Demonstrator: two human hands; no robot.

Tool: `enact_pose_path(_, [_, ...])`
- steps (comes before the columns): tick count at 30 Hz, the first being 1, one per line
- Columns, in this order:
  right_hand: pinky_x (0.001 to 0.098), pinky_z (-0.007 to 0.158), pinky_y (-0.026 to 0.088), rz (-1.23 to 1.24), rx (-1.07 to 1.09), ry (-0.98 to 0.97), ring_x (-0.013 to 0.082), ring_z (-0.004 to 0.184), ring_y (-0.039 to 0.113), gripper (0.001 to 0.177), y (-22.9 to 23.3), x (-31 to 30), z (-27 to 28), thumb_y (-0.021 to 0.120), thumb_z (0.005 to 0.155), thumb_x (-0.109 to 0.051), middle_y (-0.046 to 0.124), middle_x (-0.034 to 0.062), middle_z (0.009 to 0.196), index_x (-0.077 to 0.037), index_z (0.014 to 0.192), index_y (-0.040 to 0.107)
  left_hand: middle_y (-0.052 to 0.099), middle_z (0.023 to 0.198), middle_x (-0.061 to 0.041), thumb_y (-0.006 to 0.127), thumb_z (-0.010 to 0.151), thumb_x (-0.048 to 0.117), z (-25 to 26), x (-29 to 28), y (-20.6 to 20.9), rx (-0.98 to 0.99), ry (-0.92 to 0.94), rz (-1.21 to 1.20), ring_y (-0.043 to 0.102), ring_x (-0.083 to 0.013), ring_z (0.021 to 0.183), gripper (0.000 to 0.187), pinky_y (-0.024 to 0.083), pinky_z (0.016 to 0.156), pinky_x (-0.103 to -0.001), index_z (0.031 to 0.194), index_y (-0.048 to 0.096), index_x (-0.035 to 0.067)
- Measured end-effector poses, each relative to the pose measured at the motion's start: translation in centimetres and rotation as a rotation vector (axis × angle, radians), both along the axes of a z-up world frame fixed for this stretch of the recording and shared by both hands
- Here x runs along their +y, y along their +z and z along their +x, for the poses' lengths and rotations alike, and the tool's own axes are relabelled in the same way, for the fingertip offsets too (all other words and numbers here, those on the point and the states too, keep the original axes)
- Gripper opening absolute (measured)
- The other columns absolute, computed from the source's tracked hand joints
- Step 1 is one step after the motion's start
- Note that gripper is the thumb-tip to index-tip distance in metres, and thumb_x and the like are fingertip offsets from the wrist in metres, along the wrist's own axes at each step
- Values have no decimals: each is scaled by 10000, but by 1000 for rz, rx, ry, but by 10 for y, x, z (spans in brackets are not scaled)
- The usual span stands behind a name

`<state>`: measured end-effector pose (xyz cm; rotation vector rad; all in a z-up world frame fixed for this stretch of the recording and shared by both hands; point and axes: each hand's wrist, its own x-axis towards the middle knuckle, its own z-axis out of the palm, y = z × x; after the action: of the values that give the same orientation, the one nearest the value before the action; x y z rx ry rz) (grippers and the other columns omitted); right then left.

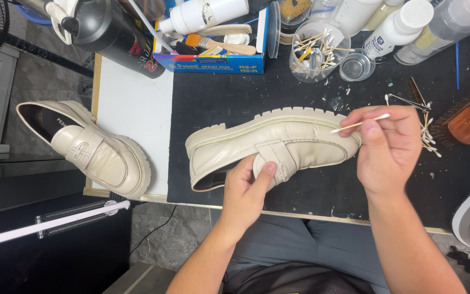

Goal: The person cleans a beige leather loafer using cotton swabs and a small brush. They scrub the seams, the decorative cross emblem, and the sole edges, then rotate the shoe to clean different angles before sweeping the entire surface with the brush.

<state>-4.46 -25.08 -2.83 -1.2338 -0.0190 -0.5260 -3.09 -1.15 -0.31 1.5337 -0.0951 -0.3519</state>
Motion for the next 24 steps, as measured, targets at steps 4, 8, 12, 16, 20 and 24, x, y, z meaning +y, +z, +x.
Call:
enact_pose_path(4, [278, 929, 550, -202, 39, -15, 175, 1009, 674, 97, 0, 9, 5, 580, 1162, -15, 673, 185, 1136, -16, 1182, 485, 734, 1175, -86, 603, 981, 72, 19, -6, -3, 157, 26, -145, 674, -118, 1080, 330, 524, 956, -275, 1292, 631, -34])
enact_pose_path(8, [264, 975, 539, -207, 29, 19, 155, 1041, 672, 98, 0, 10, 14, 582, 1163, 6, 676, 176, 1146, -14, 1185, 489, 716, 1210, -103, 605, 926, -9, 32, -9, -13, 321, 64, -416, 685, -148, 1104, 384, 529, 981, -303, 1310, 597, -31])
enact_pose_path(12, [251, 934, 531, -316, 48, 32, 158, 1063, 676, 128, 6, 11, 15, 609, 1117, 41, 674, 187, 1153, 1, 1173, 502, 729, 1175, -156, 631, 912, -70, 32, -11, -24, 301, 113, -454, 705, -185, 1052, 353, 559, 936, -323, 1264, 640, -69])
enact_pose_path(16, [241, 911, 533, -238, 75, 39, 150, 1039, 687, 123, 8, 12, 11, 619, 1111, 51, 701, 186, 1131, -6, 1163, 522, 735, 1156, -159, 652, 889, -77, 23, -15, -29, 278, 189, -440, 713, -183, 1033, 352, 569, 899, -312, 1240, 651, -63])
enact_pose_path(20, [239, 910, 531, -252, 80, 24, 150, 1038, 689, 130, 7, 13, 8, 622, 1110, 57, 704, 188, 1123, -7, 1157, 520, 729, 1154, -149, 678, 878, -66, 21, -15, -25, 251, 183, -411, 708, -176, 1038, 360, 566, 901, -305, 1237, 651, -54])
enact_pose_path(24, [239, 909, 520, -272, 87, 33, 137, 1004, 674, 139, 4, 14, 9, 624, 1109, 63, 714, 189, 1116, -13, 1152, 516, 724, 1168, -150, 690, 870, -71, 25, -14, -18, 241, 158, -400, 704, -185, 1060, 370, 565, 918, -318, 1238, 653, -65])
